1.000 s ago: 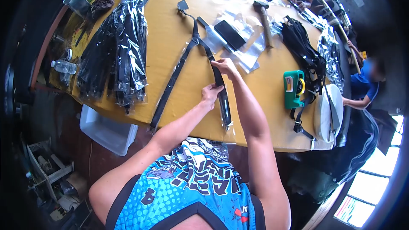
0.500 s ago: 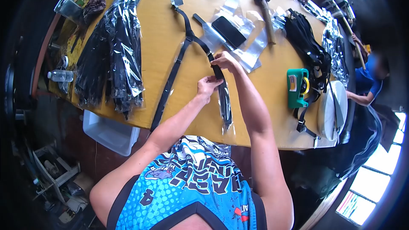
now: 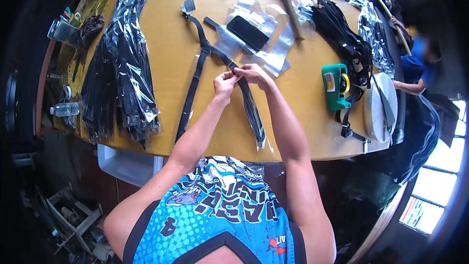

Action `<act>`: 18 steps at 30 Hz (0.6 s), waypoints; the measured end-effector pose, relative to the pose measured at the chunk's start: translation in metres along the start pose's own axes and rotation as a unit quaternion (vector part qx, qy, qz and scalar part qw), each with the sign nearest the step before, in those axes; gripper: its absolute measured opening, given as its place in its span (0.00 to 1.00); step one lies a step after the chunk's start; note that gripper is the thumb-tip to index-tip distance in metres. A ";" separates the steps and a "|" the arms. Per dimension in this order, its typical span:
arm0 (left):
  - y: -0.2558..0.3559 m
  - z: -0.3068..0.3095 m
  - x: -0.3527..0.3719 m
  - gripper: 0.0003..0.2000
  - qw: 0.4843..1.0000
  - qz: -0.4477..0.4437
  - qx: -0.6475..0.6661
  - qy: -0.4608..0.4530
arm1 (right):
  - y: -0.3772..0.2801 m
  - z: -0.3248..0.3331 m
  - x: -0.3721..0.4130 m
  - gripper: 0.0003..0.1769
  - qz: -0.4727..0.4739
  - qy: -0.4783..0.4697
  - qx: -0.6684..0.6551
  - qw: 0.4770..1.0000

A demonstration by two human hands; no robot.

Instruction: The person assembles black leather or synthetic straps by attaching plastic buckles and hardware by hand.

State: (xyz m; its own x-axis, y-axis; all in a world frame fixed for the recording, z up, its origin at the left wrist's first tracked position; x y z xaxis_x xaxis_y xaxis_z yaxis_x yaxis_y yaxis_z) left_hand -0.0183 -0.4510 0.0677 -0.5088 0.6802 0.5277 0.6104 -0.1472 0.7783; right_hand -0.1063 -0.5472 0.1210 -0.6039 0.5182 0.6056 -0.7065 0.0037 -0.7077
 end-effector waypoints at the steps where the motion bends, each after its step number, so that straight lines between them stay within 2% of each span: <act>1: 0.002 0.001 -0.003 0.12 0.999 0.016 0.045 -0.017 | 0.003 -0.005 0.008 0.24 -0.005 0.025 -0.066 0.997; 2: 0.003 0.003 -0.007 0.11 0.995 0.031 0.089 -0.034 | 0.005 -0.009 0.014 0.28 -0.010 0.050 -0.132 0.990; 3: 0.006 0.004 -0.009 0.10 0.991 0.057 0.111 -0.058 | 0.013 -0.010 0.019 0.33 -0.016 0.041 -0.094 0.995; 4: 0.007 0.006 -0.012 0.10 0.991 0.058 0.111 -0.056 | 0.024 -0.015 0.026 0.29 -0.036 0.050 -0.113 0.992; 6: 0.007 0.009 -0.017 0.10 0.985 0.073 0.135 -0.073 | 0.044 -0.021 0.046 0.25 -0.024 -0.005 -0.065 0.998; 8: 0.007 0.011 -0.014 0.12 0.984 0.067 0.149 -0.075 | 0.063 -0.032 0.065 0.17 -0.032 -0.019 -0.134 0.990; 9: 0.008 0.011 -0.008 0.13 0.982 0.080 0.151 -0.080 | 0.068 -0.035 0.071 0.15 -0.027 0.007 -0.156 0.987; 12: 0.003 0.011 0.015 0.16 0.985 0.104 0.112 -0.073 | 0.073 -0.037 0.084 0.15 -0.022 0.014 -0.239 0.971; 14: -0.010 0.011 0.027 0.16 0.967 0.196 0.090 -0.133 | 0.071 -0.038 0.086 0.15 -0.026 0.013 -0.249 0.968; 16: -0.018 0.008 0.034 0.13 0.962 0.204 0.100 -0.152 | 0.067 -0.040 0.091 0.16 -0.035 0.010 -0.260 0.965; 18: -0.034 0.004 0.024 0.10 0.978 0.145 0.094 -0.114 | 0.065 -0.043 0.097 0.17 -0.044 0.003 -0.295 0.954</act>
State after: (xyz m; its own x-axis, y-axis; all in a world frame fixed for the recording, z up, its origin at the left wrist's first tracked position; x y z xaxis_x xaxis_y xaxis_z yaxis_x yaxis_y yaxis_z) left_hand -0.0485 -0.4267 0.0522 -0.1626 0.7745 0.6113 0.8209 -0.2375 0.5193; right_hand -0.1954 -0.4601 0.1184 -0.5492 0.4980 0.6712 -0.4219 0.5280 -0.7370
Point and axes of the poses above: each hand's wrist, its own x-axis away from the middle knuckle, its own z-axis out of the back of the hand, y = z × x, the point moved 1 cm from there along -x, towards the middle knuckle, and after that the axes turned 5 degrees about x, right-handed, at the moved point
